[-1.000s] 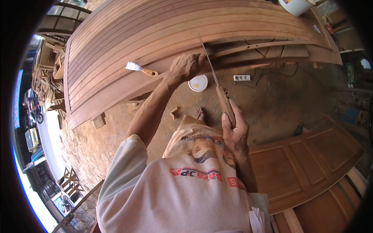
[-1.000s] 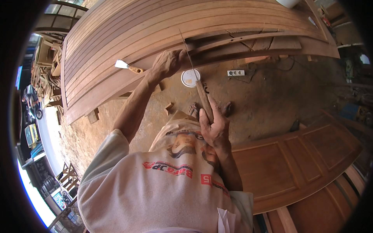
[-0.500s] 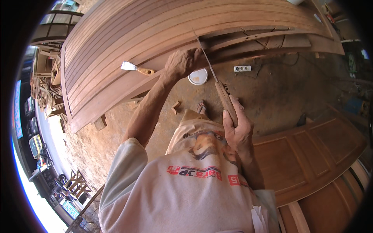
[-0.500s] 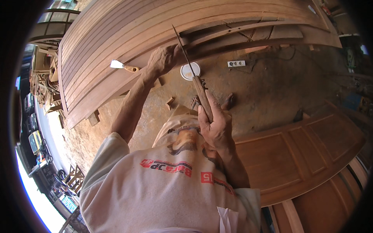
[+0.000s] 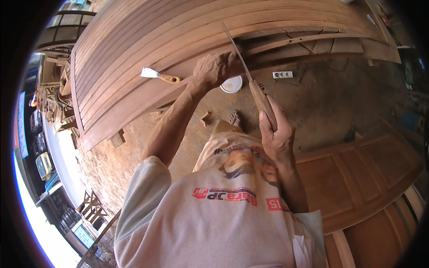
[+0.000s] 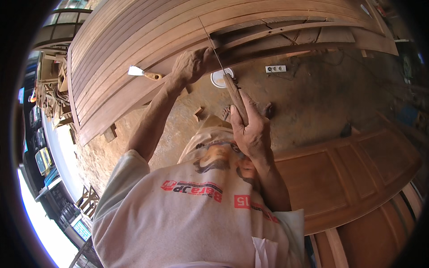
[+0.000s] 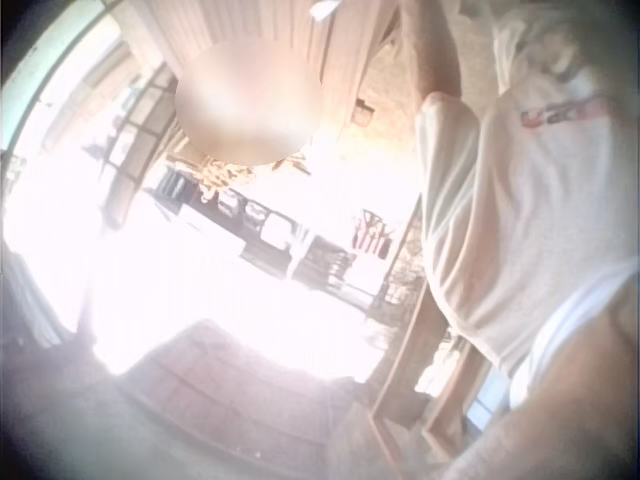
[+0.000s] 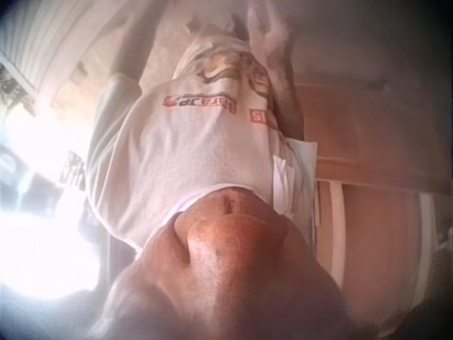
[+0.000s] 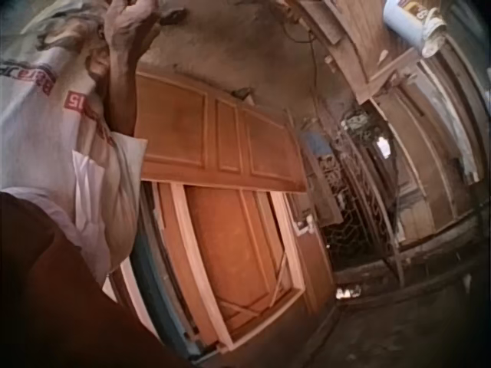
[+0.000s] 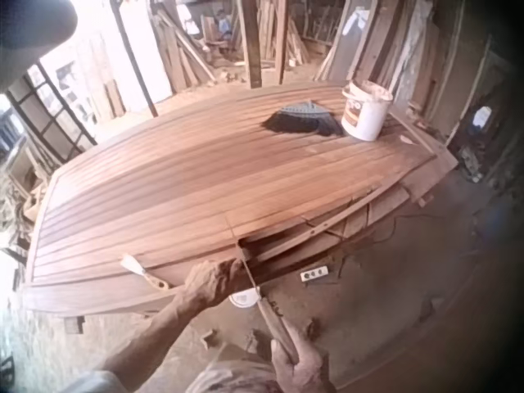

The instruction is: The person fits and cuts a thin wood trim piece to the edge of a wooden panel by hand, using a small saw to trim the length.

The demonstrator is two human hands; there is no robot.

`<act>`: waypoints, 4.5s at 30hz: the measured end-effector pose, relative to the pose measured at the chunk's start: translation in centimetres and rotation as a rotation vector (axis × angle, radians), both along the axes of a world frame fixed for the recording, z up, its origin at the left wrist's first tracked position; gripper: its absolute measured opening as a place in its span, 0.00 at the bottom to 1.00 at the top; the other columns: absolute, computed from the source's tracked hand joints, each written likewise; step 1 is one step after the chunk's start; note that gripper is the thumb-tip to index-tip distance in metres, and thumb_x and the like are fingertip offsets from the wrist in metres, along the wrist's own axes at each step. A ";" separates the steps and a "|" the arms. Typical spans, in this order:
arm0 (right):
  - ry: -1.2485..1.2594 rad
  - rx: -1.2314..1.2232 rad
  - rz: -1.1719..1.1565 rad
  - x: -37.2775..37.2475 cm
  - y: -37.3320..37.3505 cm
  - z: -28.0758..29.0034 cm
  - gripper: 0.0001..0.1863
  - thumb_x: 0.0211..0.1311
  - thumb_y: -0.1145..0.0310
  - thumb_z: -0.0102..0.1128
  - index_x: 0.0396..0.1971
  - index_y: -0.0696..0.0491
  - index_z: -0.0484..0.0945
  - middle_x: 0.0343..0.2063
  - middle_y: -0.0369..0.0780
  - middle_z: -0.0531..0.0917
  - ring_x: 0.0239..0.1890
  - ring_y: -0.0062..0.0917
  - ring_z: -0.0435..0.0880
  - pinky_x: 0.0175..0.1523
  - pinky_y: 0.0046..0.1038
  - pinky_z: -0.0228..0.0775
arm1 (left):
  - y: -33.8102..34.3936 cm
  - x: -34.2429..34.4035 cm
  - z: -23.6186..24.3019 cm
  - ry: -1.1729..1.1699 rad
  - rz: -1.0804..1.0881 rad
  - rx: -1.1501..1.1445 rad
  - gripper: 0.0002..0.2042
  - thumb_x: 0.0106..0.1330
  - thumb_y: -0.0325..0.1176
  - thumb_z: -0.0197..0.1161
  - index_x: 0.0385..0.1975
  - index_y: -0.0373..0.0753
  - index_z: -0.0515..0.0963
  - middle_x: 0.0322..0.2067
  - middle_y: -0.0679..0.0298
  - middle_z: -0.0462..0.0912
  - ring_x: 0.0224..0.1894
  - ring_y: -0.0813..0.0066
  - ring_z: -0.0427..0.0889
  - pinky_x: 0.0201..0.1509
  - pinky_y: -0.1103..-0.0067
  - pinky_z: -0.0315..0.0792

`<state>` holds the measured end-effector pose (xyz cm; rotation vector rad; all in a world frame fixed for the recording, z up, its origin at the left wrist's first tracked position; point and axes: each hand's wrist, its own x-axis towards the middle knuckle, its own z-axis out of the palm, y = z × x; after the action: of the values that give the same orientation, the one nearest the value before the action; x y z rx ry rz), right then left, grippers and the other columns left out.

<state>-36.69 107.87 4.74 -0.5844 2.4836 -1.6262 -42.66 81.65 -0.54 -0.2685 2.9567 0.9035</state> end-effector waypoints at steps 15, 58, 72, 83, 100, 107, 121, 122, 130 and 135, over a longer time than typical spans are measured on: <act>0.053 0.039 -0.005 0.8 0.8 -1.1 0.22 0.72 0.72 0.64 0.63 0.62 0.77 0.41 0.59 0.88 0.45 0.49 0.92 0.45 0.39 0.84 | 0.1 0.0 -0.2 0.034 0.008 -0.028 0.22 0.82 0.51 0.45 0.38 0.39 0.79 0.29 0.44 0.83 0.36 0.36 0.81 0.40 0.52 0.73; -0.159 0.106 -0.004 -1.0 -2.7 0.7 0.22 0.71 0.75 0.64 0.62 0.65 0.77 0.44 0.55 0.88 0.45 0.43 0.93 0.48 0.34 0.84 | 0.1 -0.5 -1.1 0.092 0.014 -0.164 0.24 0.82 0.47 0.45 0.35 0.36 0.84 0.28 0.43 0.86 0.35 0.39 0.86 0.39 0.52 0.79; 0.006 -0.006 -0.003 -1.4 -0.9 -2.6 0.22 0.72 0.73 0.64 0.62 0.64 0.77 0.41 0.57 0.88 0.44 0.46 0.93 0.44 0.37 0.84 | 1.3 -1.0 0.8 -0.013 0.071 -0.036 0.23 0.81 0.48 0.44 0.36 0.37 0.82 0.30 0.41 0.85 0.39 0.35 0.85 0.45 0.49 0.77; -0.022 -0.023 0.022 2.6 4.5 -3.0 0.22 0.72 0.73 0.64 0.63 0.62 0.77 0.45 0.57 0.88 0.47 0.43 0.93 0.48 0.34 0.84 | 1.6 -0.9 0.1 -0.018 0.095 -0.070 0.19 0.81 0.46 0.46 0.42 0.37 0.79 0.28 0.45 0.86 0.33 0.38 0.85 0.39 0.50 0.78; -0.122 0.087 0.026 -2.7 -1.3 -2.0 0.21 0.74 0.70 0.63 0.63 0.62 0.77 0.44 0.58 0.87 0.45 0.41 0.92 0.45 0.35 0.82 | 2.0 -1.3 -1.6 0.141 0.088 -0.109 0.28 0.83 0.49 0.42 0.26 0.38 0.82 0.21 0.46 0.84 0.25 0.43 0.85 0.30 0.56 0.79; 0.135 -0.035 0.076 2.8 4.5 -3.3 0.23 0.79 0.68 0.56 0.68 0.63 0.73 0.46 0.47 0.88 0.32 0.21 0.88 0.30 0.24 0.76 | 1.0 -0.8 -1.1 0.020 0.161 -0.018 0.31 0.83 0.52 0.37 0.29 0.44 0.86 0.22 0.47 0.84 0.27 0.43 0.87 0.33 0.55 0.79; -0.025 -0.005 0.037 2.4 4.2 -3.3 0.22 0.77 0.71 0.57 0.65 0.64 0.77 0.47 0.47 0.88 0.33 0.23 0.82 0.39 0.27 0.77 | 0.7 -0.7 -1.3 -0.030 0.158 -0.018 0.30 0.83 0.54 0.38 0.31 0.44 0.85 0.22 0.49 0.85 0.27 0.45 0.86 0.32 0.55 0.79; -0.021 0.024 0.026 2.2 3.3 -2.7 0.22 0.76 0.71 0.58 0.65 0.64 0.76 0.47 0.49 0.88 0.37 0.28 0.86 0.42 0.31 0.79 | 1.0 -0.6 -1.3 -0.034 0.176 -0.028 0.29 0.83 0.54 0.38 0.32 0.44 0.84 0.22 0.50 0.85 0.27 0.45 0.86 0.31 0.55 0.79; 0.084 0.025 0.047 1.1 3.1 -3.0 0.21 0.73 0.75 0.61 0.63 0.66 0.77 0.52 0.55 0.87 0.52 0.41 0.91 0.56 0.37 0.82 | 1.1 -1.4 -0.6 -0.087 0.191 -0.072 0.33 0.83 0.52 0.37 0.30 0.39 0.86 0.24 0.47 0.86 0.29 0.43 0.87 0.40 0.54 0.82; -0.029 0.057 0.026 -0.1 1.5 -3.1 0.22 0.73 0.75 0.60 0.64 0.66 0.76 0.54 0.54 0.87 0.54 0.38 0.90 0.57 0.34 0.81 | 1.2 -1.4 -1.7 0.036 0.136 -0.109 0.33 0.83 0.52 0.38 0.26 0.40 0.86 0.22 0.47 0.85 0.28 0.42 0.87 0.39 0.54 0.81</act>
<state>-36.84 109.33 1.64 -0.5794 2.4823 -1.5382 -44.02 82.89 -2.24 -0.4680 3.0575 0.7678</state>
